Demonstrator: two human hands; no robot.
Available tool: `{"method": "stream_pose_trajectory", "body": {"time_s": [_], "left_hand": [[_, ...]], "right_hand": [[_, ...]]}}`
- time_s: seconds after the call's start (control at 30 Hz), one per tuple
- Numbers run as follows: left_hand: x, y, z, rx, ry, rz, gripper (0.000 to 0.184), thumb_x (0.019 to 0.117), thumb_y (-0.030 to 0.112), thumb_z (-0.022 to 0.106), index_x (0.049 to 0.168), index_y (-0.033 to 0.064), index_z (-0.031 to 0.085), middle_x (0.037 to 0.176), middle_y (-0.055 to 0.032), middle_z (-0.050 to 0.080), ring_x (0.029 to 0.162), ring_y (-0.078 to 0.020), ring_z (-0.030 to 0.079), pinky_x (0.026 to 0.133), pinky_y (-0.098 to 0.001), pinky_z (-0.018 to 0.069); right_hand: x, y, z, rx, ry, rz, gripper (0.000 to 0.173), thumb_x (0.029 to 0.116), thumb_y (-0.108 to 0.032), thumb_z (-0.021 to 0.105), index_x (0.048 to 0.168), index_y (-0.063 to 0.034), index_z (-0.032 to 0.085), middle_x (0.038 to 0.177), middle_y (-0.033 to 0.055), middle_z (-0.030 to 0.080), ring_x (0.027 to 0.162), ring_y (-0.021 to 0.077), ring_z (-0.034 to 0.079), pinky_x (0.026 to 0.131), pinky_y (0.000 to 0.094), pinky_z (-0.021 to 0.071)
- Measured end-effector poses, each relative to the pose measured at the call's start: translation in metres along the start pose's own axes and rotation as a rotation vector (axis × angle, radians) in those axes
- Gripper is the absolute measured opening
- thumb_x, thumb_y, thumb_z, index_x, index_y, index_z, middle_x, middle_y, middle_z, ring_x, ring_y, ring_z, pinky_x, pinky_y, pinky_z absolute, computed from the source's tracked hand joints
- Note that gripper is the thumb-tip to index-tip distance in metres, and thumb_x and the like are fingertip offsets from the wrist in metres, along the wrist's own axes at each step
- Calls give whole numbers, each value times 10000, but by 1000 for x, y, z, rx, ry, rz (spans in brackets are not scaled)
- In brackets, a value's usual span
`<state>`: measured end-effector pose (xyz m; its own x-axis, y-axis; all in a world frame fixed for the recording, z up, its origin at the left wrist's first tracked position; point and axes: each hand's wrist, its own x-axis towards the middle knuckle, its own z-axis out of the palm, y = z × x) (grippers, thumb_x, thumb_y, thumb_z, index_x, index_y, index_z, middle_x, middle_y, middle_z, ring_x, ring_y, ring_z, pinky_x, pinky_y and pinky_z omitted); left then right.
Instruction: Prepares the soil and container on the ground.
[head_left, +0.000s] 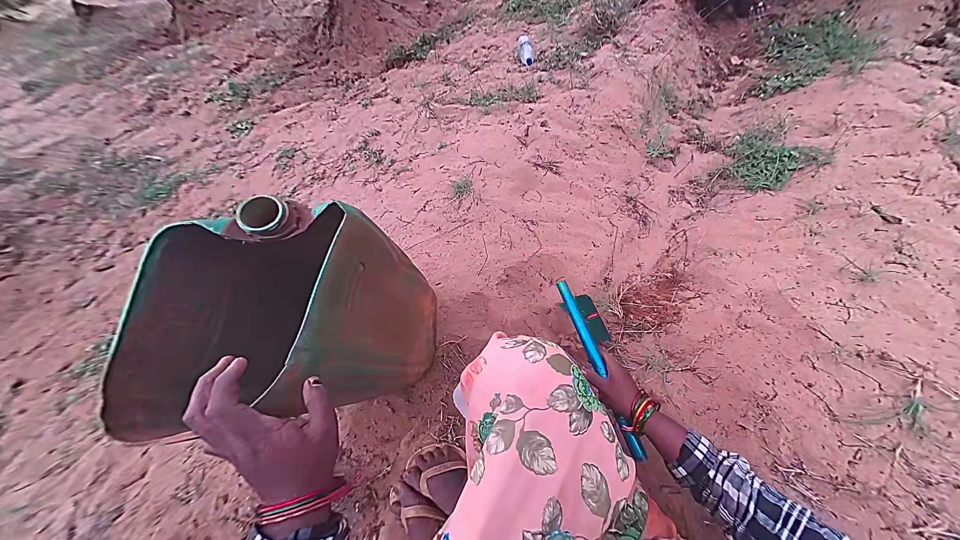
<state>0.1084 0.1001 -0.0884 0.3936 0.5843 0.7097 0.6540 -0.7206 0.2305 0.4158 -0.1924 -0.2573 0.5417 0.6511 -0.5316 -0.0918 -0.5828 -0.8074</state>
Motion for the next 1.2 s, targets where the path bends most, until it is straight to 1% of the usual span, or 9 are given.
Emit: {"method": "stream_pose_trajectory", "body": {"time_s": [0.23, 0.43, 0.57, 0.63, 0.73, 0.8, 0.9, 1.03, 1.2], "left_hand": [[-1, 29, 7, 58, -106, -13, 666, 916, 437, 526, 1454, 46, 514, 1522, -255, 477, 1455, -463, 387, 1159, -710, 167], [-5, 86, 6, -152, -157, 147, 528, 972, 315, 538, 1369, -33, 563, 1428, -313, 542, 1393, -471, 454, 1161, -560, 316], [-4, 135, 13, -318, -268, 235, 478, 984, 250, 541, 1389, -4, 555, 1428, -271, 548, 1098, -325, 666, 903, -466, 554], [-3, 150, 17, -342, -267, 264, 447, 991, 207, 516, 1397, 32, 578, 1416, -235, 582, 851, -230, 661, 708, -379, 535], [-2, 155, 22, -324, -288, 291, 394, 1014, 131, 463, 1372, 51, 604, 1422, -199, 608, 874, -278, 671, 700, -423, 525], [-7, 147, 27, -319, -338, 292, 391, 1008, 99, 439, 1354, 51, 614, 1436, -186, 605, 979, -302, 699, 749, -431, 556], [-31, 109, 45, -302, -451, 232, 396, 964, 88, 458, 1306, 52, 654, 1333, -188, 655, 856, -281, 691, 676, -428, 559], [-76, 28, 61, -156, -990, -165, 330, 1023, 57, 547, 1343, 51, 632, 1282, -210, 679, 1027, -384, 710, 921, -603, 539], [-183, -85, 62, -26, -1285, -528, 356, 1033, 82, 601, 1377, -8, 602, 1270, -241, 689, 1232, -416, 640, 1098, -600, 438]], "right_hand": [[31, 34, -32, -213, -53, 179, 489, 1037, -324, 635, 1373, 13, 525, 1096, 238, 650, 884, 330, 666, 836, 509, 546], [39, 42, -12, -188, 58, 147, 488, 1032, -350, 637, 1342, 23, 574, 1110, 251, 666, 979, 371, 662, 904, 550, 515], [29, 55, -6, -240, 86, 149, 507, 1039, -389, 611, 1356, 6, 589, 1174, 255, 686, 1109, 394, 667, 991, 572, 495], [27, 70, -4, -179, 40, 129, 525, 1024, -410, 637, 1355, -5, 590, 1162, 248, 681, 1073, 378, 665, 968, 562, 500], [22, 74, -5, -155, -5, 111, 650, 995, -438, 674, 1480, -49, 485, 1190, 257, 670, 1047, 378, 675, 949, 557, 522], [18, 63, -9, -166, 13, 90, 745, 985, -446, 688, 1538, -43, 393, 1193, 269, 666, 1060, 392, 674, 964, 564, 517], [21, 48, -12, -75, 93, -24, 821, 970, -419, 719, 1592, -58, 323, 1252, 258, 648, 1066, 367, 672, 974, 531, 524], [35, 32, -27, 48, 234, -200, 770, 1008, -402, 657, 1599, -47, 314, 1364, 230, 610, 1138, 315, 668, 989, 467, 545], [38, 13, -70, -180, 139, -88, 487, 1120, -353, 438, 1464, -20, 531, 1285, 232, 666, 1143, 332, 673, 1033, 489, 504]]}}
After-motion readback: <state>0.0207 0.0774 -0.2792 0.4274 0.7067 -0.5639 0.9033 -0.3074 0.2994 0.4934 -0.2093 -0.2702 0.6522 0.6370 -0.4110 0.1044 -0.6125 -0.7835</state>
